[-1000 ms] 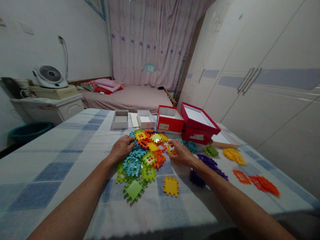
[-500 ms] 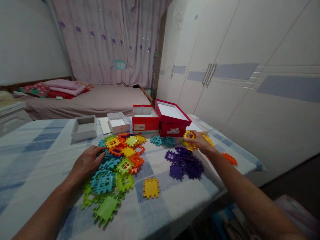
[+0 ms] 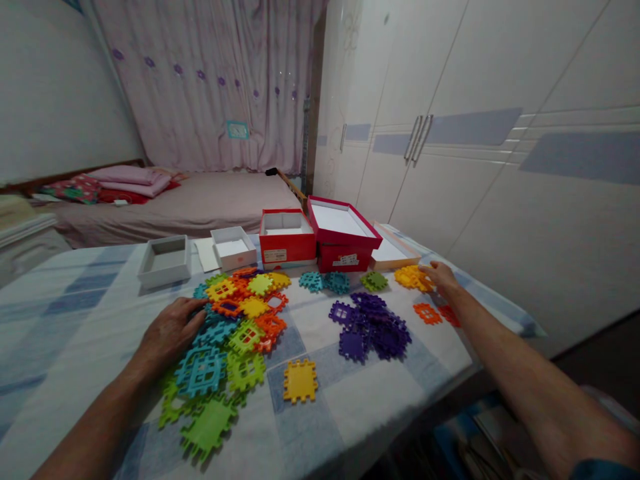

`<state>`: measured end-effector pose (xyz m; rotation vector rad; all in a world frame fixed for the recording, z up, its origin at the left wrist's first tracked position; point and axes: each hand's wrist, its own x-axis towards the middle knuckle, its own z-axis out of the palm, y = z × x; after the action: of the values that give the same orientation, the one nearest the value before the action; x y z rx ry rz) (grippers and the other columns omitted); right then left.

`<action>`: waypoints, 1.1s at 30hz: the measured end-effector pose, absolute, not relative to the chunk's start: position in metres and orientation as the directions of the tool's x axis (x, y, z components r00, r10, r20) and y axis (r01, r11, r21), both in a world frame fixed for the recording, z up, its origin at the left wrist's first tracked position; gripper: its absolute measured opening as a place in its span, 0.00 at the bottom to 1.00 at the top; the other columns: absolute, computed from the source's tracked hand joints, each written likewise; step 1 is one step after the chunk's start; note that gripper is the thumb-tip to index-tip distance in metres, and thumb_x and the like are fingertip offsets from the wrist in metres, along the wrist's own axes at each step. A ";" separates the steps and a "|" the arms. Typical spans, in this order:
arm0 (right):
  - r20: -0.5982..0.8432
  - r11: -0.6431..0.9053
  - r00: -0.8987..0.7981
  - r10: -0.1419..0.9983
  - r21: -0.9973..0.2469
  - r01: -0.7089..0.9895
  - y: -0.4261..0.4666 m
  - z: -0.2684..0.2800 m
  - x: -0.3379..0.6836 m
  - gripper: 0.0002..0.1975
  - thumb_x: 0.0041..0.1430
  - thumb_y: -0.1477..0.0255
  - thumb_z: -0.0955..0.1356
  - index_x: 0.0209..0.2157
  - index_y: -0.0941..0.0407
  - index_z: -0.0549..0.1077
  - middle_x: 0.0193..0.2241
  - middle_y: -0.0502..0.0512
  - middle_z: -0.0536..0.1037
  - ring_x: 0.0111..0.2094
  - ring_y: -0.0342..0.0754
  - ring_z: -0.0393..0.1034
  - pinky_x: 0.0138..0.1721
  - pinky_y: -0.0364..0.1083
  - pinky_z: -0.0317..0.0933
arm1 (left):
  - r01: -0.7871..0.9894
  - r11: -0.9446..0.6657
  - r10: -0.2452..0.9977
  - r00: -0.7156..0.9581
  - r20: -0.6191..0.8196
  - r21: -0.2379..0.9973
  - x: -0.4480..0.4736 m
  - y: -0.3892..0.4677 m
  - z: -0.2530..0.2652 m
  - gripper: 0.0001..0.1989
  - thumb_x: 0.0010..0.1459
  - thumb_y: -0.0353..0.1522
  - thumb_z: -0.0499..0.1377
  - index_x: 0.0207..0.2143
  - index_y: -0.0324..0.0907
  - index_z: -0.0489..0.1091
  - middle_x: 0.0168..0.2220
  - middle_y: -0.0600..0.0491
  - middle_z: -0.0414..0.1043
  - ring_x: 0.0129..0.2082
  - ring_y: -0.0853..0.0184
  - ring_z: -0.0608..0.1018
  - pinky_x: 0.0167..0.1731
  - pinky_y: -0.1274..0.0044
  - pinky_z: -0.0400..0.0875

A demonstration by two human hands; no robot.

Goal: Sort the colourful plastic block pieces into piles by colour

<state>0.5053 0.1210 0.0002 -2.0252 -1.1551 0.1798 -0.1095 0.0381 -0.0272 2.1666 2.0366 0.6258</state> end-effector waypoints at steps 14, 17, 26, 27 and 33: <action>0.318 0.051 0.003 0.948 -0.161 0.986 0.130 0.003 0.429 0.17 0.60 0.73 0.62 0.49 0.57 0.75 0.51 0.61 0.72 0.45 0.51 0.70 0.47 0.47 0.61 | 0.913 -0.123 0.959 0.009 0.283 0.390 -0.113 0.041 -0.032 0.21 0.54 0.44 0.46 0.41 0.47 0.73 0.40 0.49 0.74 0.42 0.58 0.77 0.47 0.69 0.70; 0.317 0.044 0.008 0.948 -0.155 0.987 0.139 0.003 0.426 0.18 0.61 0.72 0.62 0.50 0.60 0.74 0.51 0.63 0.72 0.46 0.53 0.70 0.46 0.47 0.61 | 0.899 -0.112 0.962 -0.010 0.274 0.424 -0.114 0.043 -0.033 0.20 0.52 0.45 0.47 0.39 0.50 0.73 0.40 0.49 0.74 0.42 0.57 0.77 0.47 0.68 0.70; 0.243 0.076 -0.044 0.969 -0.125 0.989 0.165 0.007 0.427 0.13 0.59 0.74 0.63 0.38 0.59 0.79 0.36 0.58 0.80 0.38 0.48 0.71 0.39 0.42 0.59 | 0.846 -0.111 0.954 -0.056 0.294 0.522 -0.116 0.044 -0.034 0.16 0.48 0.47 0.50 0.32 0.56 0.74 0.37 0.52 0.76 0.41 0.54 0.78 0.45 0.65 0.72; 0.246 0.070 -0.038 0.968 -0.123 0.990 0.168 0.007 0.429 0.13 0.58 0.74 0.63 0.38 0.60 0.79 0.36 0.59 0.80 0.38 0.48 0.71 0.39 0.42 0.59 | 0.845 -0.108 0.954 -0.061 0.295 0.524 -0.115 0.043 -0.033 0.16 0.48 0.47 0.49 0.32 0.56 0.74 0.37 0.52 0.76 0.41 0.54 0.78 0.45 0.65 0.73; 0.282 -0.005 0.041 0.958 -0.129 0.992 0.184 0.007 0.458 0.15 0.55 0.77 0.62 0.37 0.63 0.79 0.37 0.63 0.79 0.39 0.50 0.70 0.38 0.42 0.57 | 0.859 -0.121 0.953 -0.039 0.299 0.498 -0.114 0.040 -0.028 0.19 0.50 0.46 0.50 0.35 0.49 0.74 0.39 0.51 0.78 0.42 0.55 0.79 0.46 0.65 0.74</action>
<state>0.4584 0.1839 0.0066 -2.0338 -1.9867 -0.1633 -0.1143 0.0399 -0.0283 2.0592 1.9671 0.8794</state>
